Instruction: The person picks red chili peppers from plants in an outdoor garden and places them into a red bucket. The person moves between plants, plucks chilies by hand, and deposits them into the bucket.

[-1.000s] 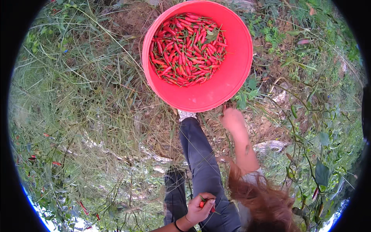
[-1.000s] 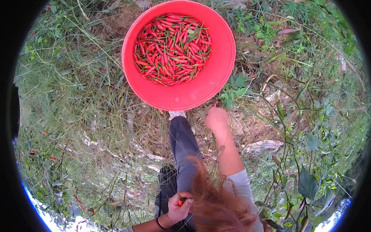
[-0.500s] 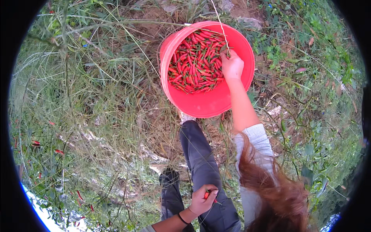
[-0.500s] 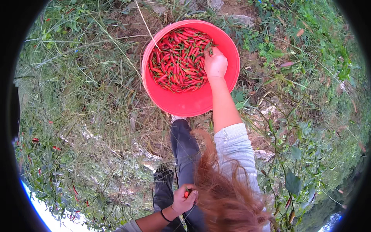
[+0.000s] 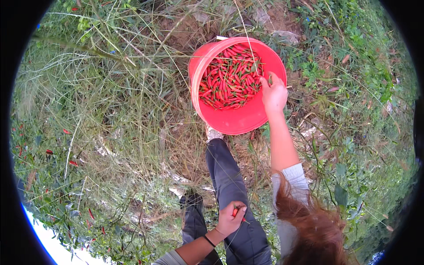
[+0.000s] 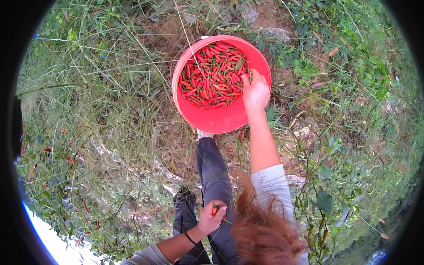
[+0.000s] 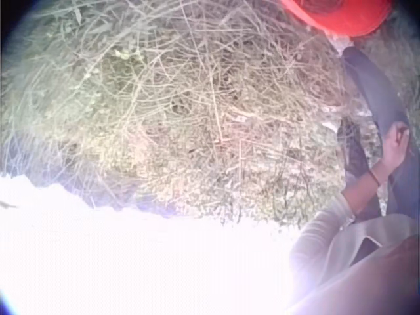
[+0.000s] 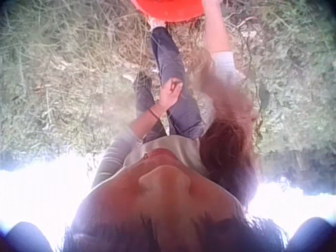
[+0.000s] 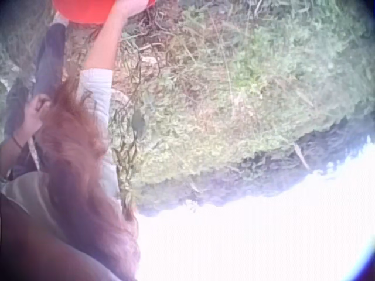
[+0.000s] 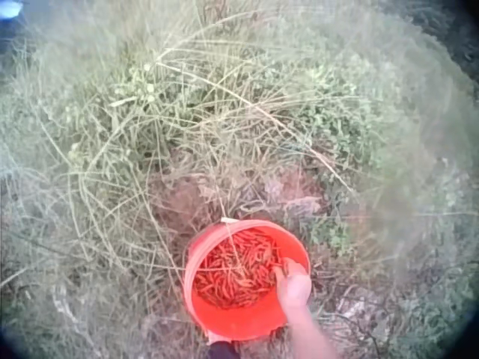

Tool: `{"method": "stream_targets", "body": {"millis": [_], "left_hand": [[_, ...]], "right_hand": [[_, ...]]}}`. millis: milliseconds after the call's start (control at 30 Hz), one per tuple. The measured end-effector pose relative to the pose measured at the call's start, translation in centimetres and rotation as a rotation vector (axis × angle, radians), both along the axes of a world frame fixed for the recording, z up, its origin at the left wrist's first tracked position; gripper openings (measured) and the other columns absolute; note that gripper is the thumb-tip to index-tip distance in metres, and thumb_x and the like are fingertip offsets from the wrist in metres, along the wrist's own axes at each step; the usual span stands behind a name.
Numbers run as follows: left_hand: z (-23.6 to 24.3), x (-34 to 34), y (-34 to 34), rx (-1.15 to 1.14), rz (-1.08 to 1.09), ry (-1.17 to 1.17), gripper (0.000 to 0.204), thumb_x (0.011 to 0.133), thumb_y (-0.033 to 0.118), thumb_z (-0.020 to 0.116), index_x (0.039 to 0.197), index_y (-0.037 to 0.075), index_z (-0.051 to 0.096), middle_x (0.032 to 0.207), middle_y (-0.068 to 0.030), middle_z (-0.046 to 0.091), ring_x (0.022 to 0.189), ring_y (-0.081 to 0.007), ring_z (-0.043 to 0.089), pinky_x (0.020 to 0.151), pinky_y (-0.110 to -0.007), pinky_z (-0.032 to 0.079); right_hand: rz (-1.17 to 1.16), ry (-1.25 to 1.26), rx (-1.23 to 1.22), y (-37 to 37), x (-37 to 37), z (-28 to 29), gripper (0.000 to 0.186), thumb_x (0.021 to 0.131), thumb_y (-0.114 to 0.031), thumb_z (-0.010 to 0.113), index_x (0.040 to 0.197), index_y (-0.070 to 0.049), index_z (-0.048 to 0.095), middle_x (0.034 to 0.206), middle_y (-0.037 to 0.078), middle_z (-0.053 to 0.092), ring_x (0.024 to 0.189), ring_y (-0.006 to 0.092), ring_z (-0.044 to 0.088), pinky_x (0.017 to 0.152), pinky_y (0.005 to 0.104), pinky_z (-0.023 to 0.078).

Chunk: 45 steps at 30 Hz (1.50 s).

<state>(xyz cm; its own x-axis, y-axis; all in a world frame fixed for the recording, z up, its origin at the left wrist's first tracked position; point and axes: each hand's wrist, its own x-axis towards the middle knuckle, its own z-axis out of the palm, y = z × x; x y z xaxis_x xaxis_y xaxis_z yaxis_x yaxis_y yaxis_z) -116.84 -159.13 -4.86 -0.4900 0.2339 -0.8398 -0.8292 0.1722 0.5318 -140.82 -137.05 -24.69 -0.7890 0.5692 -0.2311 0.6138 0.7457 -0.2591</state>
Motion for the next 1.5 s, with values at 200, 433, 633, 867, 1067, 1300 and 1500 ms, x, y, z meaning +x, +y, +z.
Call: {"method": "stream_targets", "body": {"millis": [200,433,633,867,1067,1300,1500], "left_hand": [[-0.1,0.0,0.4,0.016,0.027,-0.041,0.007,0.084,0.006,0.059,0.087,0.000,0.055,0.066,-0.0013,0.058,0.056,-0.0049,0.055,0.050,-0.020,0.046],[-0.1,-1.0,1.1,-0.041,0.003,0.027,0.008,0.084,0.006,0.059,0.087,0.001,0.055,0.066,-0.0018,0.058,0.055,-0.0055,0.055,0.049,-0.021,0.045],[0.0,-0.8,1.5,-0.025,0.025,-0.101,0.011,0.085,0.012,0.059,0.089,0.002,0.057,0.068,-0.0026,0.058,0.056,-0.0065,0.053,0.051,-0.023,0.045],[-3.0,-9.0,1.1,0.133,0.573,-0.686,0.032,0.091,0.022,0.052,0.114,0.000,0.050,0.065,0.0007,0.049,0.051,-0.0062,0.046,0.044,-0.019,0.036],[-4.2,-17.4,-0.1,0.442,0.537,-0.686,0.044,0.090,0.033,0.051,0.116,-0.001,0.047,0.064,0.0027,0.043,0.048,-0.0064,0.039,0.039,-0.020,0.030],[-3.6,-19.5,0.5,0.364,0.538,-0.579,0.018,0.086,0.024,0.059,0.091,0.006,0.057,0.059,0.0024,0.047,0.043,-0.0078,0.042,0.037,-0.021,0.030],[-3.1,-22.2,2.5,0.211,0.413,-0.488,0.021,0.086,0.029,0.059,0.089,0.009,0.052,0.062,0.0015,0.049,0.047,-0.0083,0.042,0.040,-0.021,0.033]], "right_hand": [[-0.029,-0.160,-0.018,-1.7,-3.4,-5.0,0.037,0.073,-0.035,0.068,0.100,-0.012,0.058,0.100,0.016,0.059,0.084,0.0347,0.061,0.073,0.0438,0.048],[-0.288,0.108,-0.467,-1.0,-0.6,-5.0,0.020,0.077,-0.021,0.067,0.078,-0.004,0.058,0.070,0.009,0.058,0.067,0.0198,0.060,0.062,0.0334,0.049],[-0.684,0.366,-1.154,0.0,2.1,2.8,0.014,0.082,-0.005,0.060,0.073,-0.007,0.049,0.062,-0.001,0.051,0.043,0.0049,0.041,0.039,0.0196,0.032],[-0.326,-0.131,-1.173,-2.0,5.8,12.3,0.020,0.078,-0.005,0.063,0.067,-0.008,0.046,0.058,-0.007,0.039,0.051,0.0013,0.033,0.044,0.0198,0.028],[0.112,-0.533,-1.258,-5.5,8.1,18.7,0.014,0.074,-0.007,0.064,0.071,-0.005,0.050,0.062,-0.004,0.045,0.057,0.0036,0.038,0.050,0.0229,0.033],[0.315,-0.747,-1.198,-4.7,11.3,20.4,0.017,0.070,-0.012,0.065,0.072,-0.004,0.051,0.060,0.002,0.047,0.054,0.0097,0.040,0.050,0.0289,0.037],[0.167,-0.977,-0.516,-2.8,20.0,18.3,0.047,0.069,-0.031,0.072,0.104,-0.003,0.057,0.077,0.014,0.060,0.068,0.0190,0.058,0.066,0.0303,0.047]]}}
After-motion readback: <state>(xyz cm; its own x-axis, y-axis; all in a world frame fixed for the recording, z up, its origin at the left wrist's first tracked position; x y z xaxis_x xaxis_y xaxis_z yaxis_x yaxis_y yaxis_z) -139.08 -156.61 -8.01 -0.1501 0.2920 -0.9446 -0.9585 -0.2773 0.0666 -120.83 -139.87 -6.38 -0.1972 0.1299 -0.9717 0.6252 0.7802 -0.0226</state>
